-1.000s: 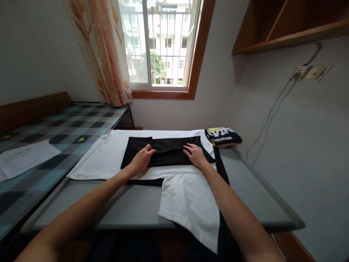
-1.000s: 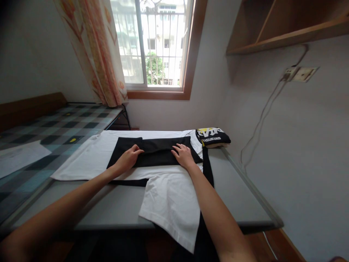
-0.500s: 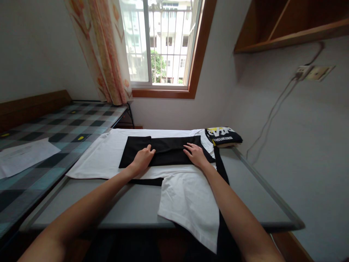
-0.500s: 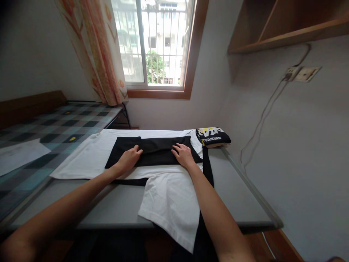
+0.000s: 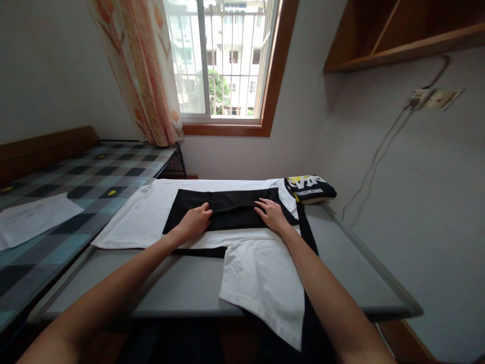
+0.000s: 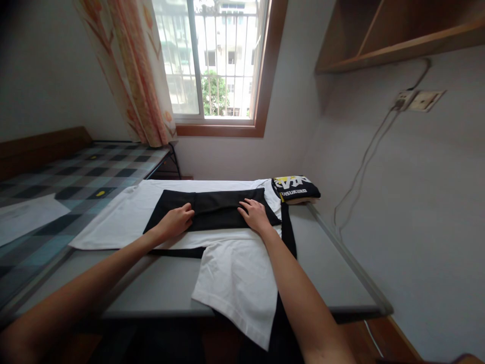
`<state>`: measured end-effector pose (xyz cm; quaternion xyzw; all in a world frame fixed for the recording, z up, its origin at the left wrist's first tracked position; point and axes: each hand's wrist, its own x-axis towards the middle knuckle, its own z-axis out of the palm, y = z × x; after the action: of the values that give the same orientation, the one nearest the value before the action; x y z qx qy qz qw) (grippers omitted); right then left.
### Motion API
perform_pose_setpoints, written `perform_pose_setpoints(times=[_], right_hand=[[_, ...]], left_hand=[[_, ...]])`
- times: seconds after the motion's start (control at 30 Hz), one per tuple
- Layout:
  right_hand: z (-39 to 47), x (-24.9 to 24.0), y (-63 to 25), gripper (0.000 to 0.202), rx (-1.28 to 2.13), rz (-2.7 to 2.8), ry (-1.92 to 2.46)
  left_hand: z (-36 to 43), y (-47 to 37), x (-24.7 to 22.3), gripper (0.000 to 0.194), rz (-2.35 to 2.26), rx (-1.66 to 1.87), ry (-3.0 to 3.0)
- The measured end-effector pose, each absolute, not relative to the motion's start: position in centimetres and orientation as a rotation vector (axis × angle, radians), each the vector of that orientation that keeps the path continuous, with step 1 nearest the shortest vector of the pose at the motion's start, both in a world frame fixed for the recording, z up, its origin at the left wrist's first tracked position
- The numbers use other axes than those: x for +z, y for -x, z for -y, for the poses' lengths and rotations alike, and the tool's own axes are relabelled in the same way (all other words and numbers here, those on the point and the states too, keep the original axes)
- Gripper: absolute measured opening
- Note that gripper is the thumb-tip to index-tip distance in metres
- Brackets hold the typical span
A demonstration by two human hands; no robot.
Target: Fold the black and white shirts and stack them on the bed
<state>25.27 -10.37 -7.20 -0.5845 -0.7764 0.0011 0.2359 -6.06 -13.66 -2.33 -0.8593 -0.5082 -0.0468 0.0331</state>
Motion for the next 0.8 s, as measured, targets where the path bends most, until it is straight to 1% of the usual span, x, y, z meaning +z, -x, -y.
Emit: perform_pose_setpoints(times=[0.2, 0.3, 0.43, 0.5, 0.6, 0.67, 0.73, 0.8], right_hand=[[10.4, -7.2, -25.3, 0.039, 0.000, 2.129, 1.605], [10.4, -7.1, -25.3, 0.039, 0.010, 2.133, 1.604], [10.4, -7.1, -25.3, 0.039, 0.010, 2.132, 1.609], [10.4, -7.1, -25.3, 0.039, 0.006, 2.130, 1.605], [10.4, -7.2, -25.3, 0.039, 0.003, 2.126, 1.597], [10.4, -7.2, -25.3, 0.039, 0.004, 2.125, 1.593], [10.4, -7.3, -25.3, 0.039, 0.005, 2.125, 1.590], [10.3, -7.3, -25.3, 0.039, 0.004, 2.125, 1.590]], left_hand=[[13.3, 6.1, -2.9, 0.025, 1.695, -0.558, 2.722], [12.8, 6.3, -3.2, 0.021, 1.718, -0.747, 2.738], [12.0, 6.7, -3.5, 0.023, 1.942, -0.946, 2.699], [12.0, 6.9, -3.7, 0.023, 1.934, -0.947, 2.711], [12.4, 6.9, -4.3, 0.026, 1.699, -0.818, 2.681], [12.9, 6.6, -5.0, 0.038, 1.614, -0.703, 2.591], [13.2, 6.1, -5.7, 0.054, 1.633, -0.574, 2.514], [13.3, 5.7, -6.1, 0.065, 1.689, -0.424, 2.501]])
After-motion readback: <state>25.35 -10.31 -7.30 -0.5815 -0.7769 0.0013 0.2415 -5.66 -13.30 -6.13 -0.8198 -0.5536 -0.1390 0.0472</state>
